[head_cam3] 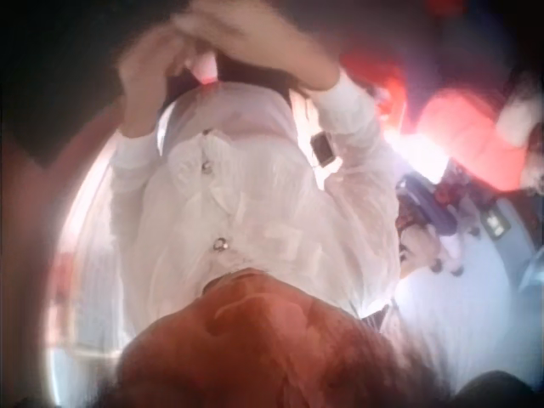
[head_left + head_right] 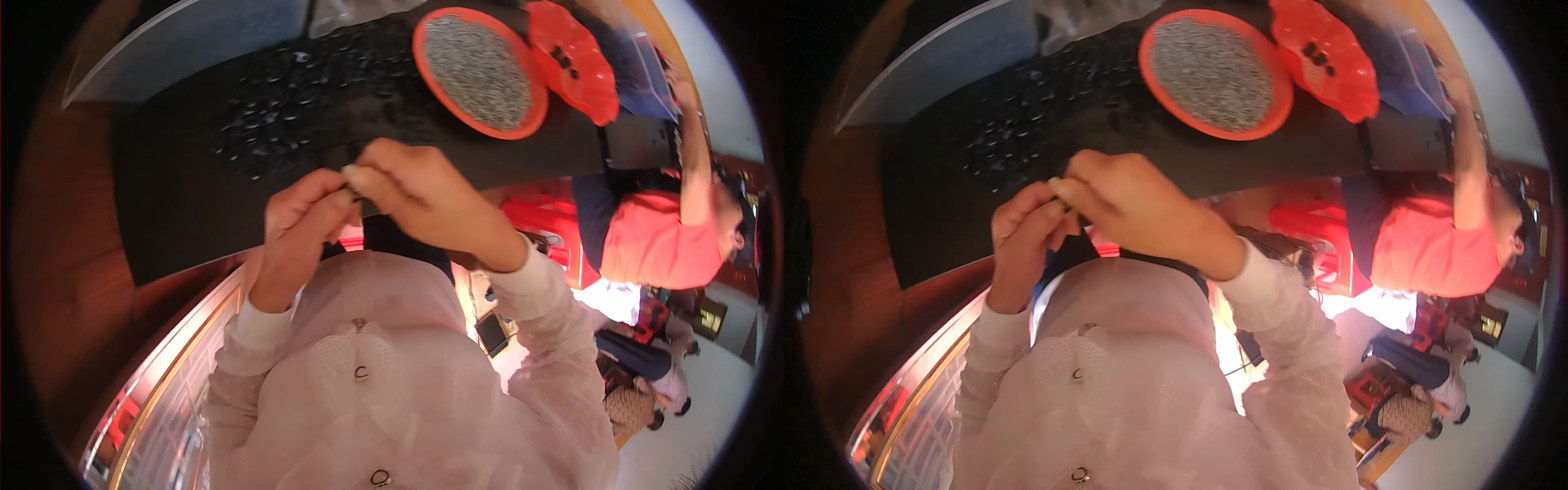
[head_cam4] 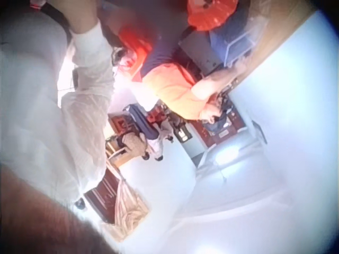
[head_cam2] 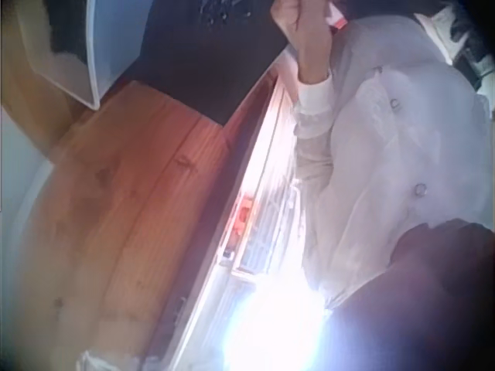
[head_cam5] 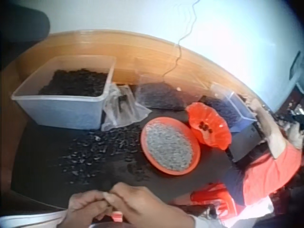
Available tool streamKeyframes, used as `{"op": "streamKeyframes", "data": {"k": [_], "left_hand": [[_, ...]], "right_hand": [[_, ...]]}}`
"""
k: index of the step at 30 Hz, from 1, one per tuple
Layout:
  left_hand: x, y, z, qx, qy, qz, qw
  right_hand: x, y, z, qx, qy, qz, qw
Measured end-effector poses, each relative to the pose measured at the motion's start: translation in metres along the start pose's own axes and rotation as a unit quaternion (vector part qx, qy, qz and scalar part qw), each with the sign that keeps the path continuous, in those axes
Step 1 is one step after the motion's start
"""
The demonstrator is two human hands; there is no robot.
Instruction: The person picks up small black plastic clips and metal screws from a table and inserts the screws into the clips by hand. The person works continuously, handling the components one at a time and placing the assembled units into a pile on the table.
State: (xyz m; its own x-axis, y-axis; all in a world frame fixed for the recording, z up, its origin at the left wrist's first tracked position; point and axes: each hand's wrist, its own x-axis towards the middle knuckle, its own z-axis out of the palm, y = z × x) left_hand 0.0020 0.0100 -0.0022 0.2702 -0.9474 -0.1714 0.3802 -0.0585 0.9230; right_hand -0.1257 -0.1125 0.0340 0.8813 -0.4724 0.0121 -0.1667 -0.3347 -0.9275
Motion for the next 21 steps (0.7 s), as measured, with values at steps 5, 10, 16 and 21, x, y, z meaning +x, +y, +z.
{"op": "streamKeyframes", "data": {"k": [5,10,16,21], "left_hand": [[0.001,0.0,-0.005,-0.017,-0.012,0.017,1.0],[0.001,0.0,-0.005,-0.029,-0.014,0.01,0.999],[0.001,0.003,-0.005,-0.011,-0.028,-0.002,1.0],[0.001,0.003,-0.003,0.012,-0.036,0.015,0.999]], "right_hand": [[-0.002,-0.007,-0.013,0.015,-0.029,0.013,0.999],[0.001,-0.005,-0.008,-0.026,-0.032,-0.039,0.998],[0.003,0.001,-0.002,-0.088,-0.025,-0.122,0.988],[-0.001,0.001,0.002,-0.109,-0.023,-0.104,0.988]]}}
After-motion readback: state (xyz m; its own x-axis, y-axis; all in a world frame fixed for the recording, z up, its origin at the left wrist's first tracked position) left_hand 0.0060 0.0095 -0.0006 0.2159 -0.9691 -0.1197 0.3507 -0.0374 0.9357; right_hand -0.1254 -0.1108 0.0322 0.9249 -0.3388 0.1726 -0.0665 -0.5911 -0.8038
